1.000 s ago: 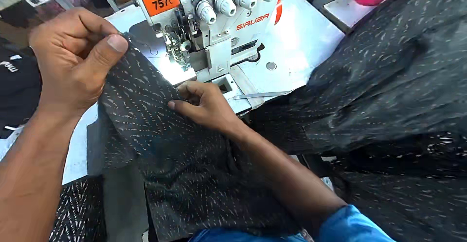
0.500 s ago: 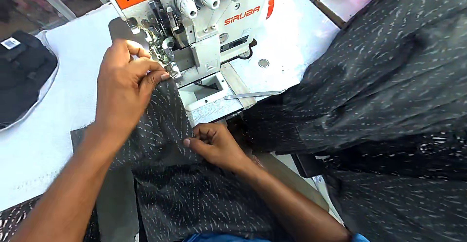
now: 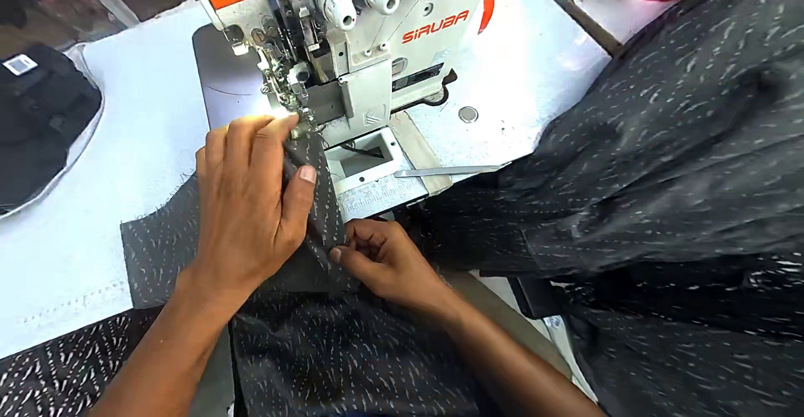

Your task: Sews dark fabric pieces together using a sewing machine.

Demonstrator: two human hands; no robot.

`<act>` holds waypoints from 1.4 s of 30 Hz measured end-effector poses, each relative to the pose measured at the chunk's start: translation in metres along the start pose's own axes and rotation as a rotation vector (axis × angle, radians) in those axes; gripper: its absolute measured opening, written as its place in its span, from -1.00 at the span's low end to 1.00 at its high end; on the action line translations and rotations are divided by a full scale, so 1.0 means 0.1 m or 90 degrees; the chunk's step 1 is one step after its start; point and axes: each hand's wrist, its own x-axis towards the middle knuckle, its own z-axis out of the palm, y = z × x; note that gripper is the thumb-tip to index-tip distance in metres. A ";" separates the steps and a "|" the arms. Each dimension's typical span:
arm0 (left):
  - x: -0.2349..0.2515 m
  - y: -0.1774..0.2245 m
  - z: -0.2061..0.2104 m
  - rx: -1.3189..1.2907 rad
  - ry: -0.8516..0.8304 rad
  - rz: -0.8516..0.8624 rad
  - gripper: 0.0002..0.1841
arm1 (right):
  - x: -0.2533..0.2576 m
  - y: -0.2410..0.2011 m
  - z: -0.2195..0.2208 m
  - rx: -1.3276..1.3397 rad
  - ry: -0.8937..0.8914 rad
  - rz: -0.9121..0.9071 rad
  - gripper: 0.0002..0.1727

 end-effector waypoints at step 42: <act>-1.54 -0.75 -0.45 -0.113 0.063 -0.383 -0.35 | -0.76 0.11 -0.03 0.109 -0.091 0.111 -0.91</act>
